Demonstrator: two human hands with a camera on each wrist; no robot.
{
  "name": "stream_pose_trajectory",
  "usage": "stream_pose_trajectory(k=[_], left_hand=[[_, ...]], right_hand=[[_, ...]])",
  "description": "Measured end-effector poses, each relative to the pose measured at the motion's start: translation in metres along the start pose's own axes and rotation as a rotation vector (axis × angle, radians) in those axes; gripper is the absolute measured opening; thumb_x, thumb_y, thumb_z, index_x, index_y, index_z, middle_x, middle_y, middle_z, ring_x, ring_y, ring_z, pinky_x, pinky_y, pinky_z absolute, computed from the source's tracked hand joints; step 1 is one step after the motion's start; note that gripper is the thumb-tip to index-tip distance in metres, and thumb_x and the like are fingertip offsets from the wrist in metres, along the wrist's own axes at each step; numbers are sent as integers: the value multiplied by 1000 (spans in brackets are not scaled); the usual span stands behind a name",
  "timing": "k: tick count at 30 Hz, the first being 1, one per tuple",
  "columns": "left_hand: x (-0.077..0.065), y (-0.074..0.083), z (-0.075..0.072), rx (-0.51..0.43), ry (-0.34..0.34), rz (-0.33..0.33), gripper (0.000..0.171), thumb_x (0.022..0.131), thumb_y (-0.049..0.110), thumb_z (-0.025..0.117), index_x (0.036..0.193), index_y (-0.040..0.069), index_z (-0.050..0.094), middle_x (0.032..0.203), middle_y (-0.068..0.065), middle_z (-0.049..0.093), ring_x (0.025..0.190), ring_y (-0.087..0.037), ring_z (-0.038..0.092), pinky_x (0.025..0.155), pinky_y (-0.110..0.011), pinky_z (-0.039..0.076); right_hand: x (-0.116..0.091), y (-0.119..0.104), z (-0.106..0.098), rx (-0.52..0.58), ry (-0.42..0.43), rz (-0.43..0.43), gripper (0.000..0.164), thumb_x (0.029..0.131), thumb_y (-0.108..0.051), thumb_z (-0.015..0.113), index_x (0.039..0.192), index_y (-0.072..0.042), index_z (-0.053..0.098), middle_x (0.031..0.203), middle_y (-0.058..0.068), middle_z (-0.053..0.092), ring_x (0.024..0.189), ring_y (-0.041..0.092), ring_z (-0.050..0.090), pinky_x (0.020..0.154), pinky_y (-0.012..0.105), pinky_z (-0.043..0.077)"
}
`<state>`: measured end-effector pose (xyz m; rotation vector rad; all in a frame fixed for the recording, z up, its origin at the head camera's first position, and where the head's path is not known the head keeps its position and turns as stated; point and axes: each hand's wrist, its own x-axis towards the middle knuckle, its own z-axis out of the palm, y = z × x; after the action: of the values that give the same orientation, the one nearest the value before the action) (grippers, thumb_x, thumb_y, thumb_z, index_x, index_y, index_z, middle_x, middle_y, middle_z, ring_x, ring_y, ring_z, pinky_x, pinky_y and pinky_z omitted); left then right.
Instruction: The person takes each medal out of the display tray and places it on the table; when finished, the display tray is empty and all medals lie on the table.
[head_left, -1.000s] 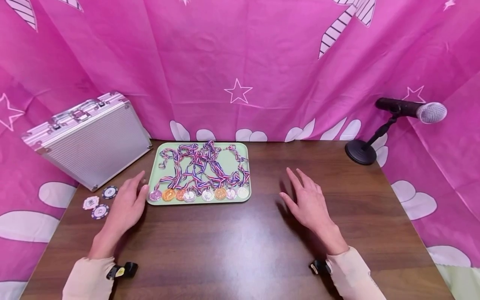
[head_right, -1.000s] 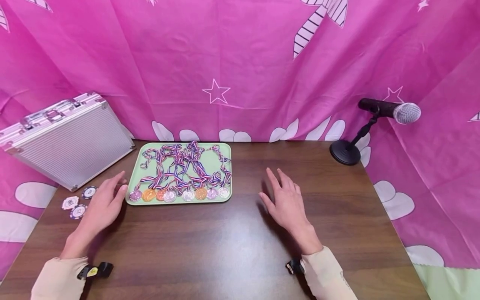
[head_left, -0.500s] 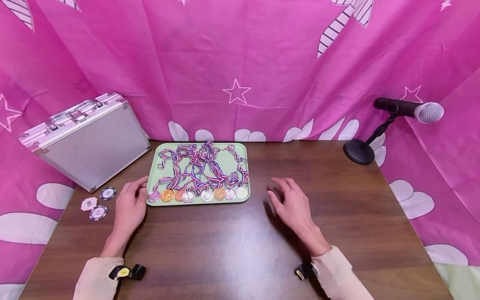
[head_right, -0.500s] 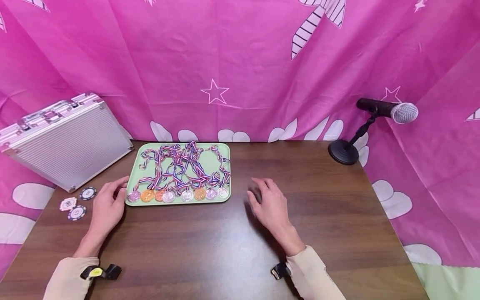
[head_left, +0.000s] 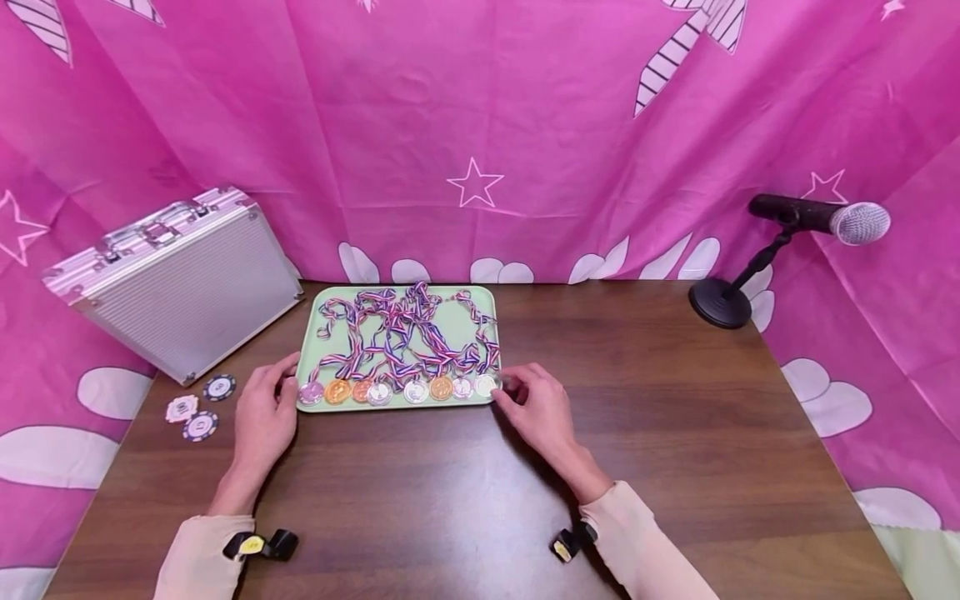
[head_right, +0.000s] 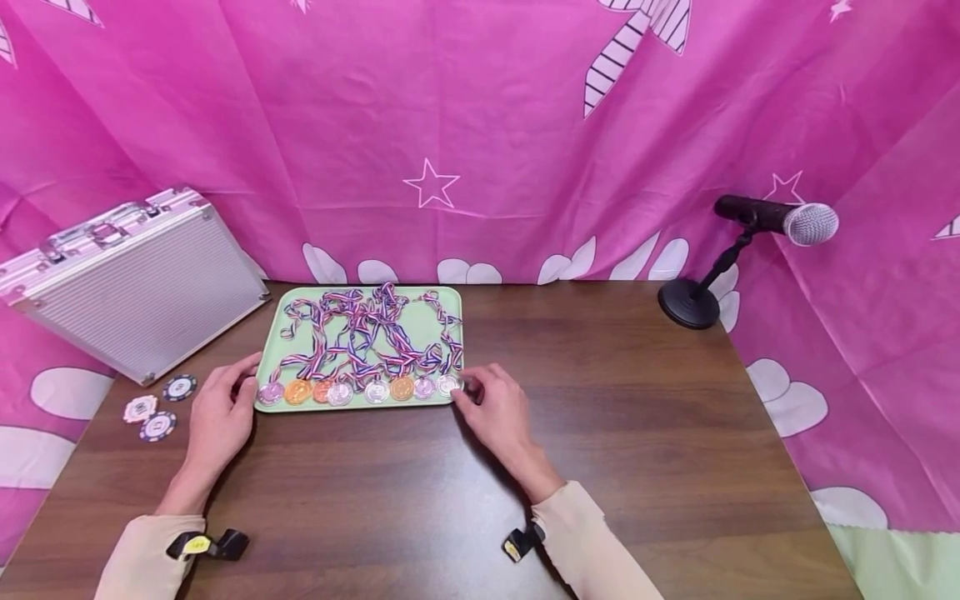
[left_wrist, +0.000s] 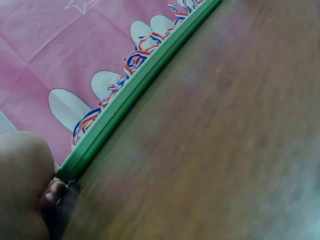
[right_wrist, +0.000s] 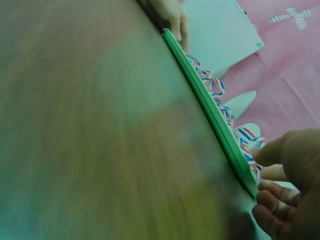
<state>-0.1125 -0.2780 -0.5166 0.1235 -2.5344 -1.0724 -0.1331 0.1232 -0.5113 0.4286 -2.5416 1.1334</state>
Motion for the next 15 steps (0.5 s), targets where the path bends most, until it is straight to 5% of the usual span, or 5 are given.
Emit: stream_pose_trajectory(k=[8, 15], left_hand=[[0, 0, -1, -2, -9, 0, 41, 110, 0, 54, 148, -3, 66, 125, -29, 66, 106, -40, 58, 89, -52, 38], [0, -3, -1, 3, -14, 1, 41, 110, 0, 53, 148, -4, 66, 126, -29, 66, 107, -42, 59, 89, -53, 38]], right_hand=[[10, -8, 12, -43, -45, 151, 29, 82, -25, 97, 106, -12, 88, 79, -3, 63, 71, 14, 59, 67, 41, 49], [18, 17, 31, -85, -61, 218, 30, 77, -39, 99, 100, -25, 88, 72, -13, 58, 66, 11, 55, 60, 36, 42]])
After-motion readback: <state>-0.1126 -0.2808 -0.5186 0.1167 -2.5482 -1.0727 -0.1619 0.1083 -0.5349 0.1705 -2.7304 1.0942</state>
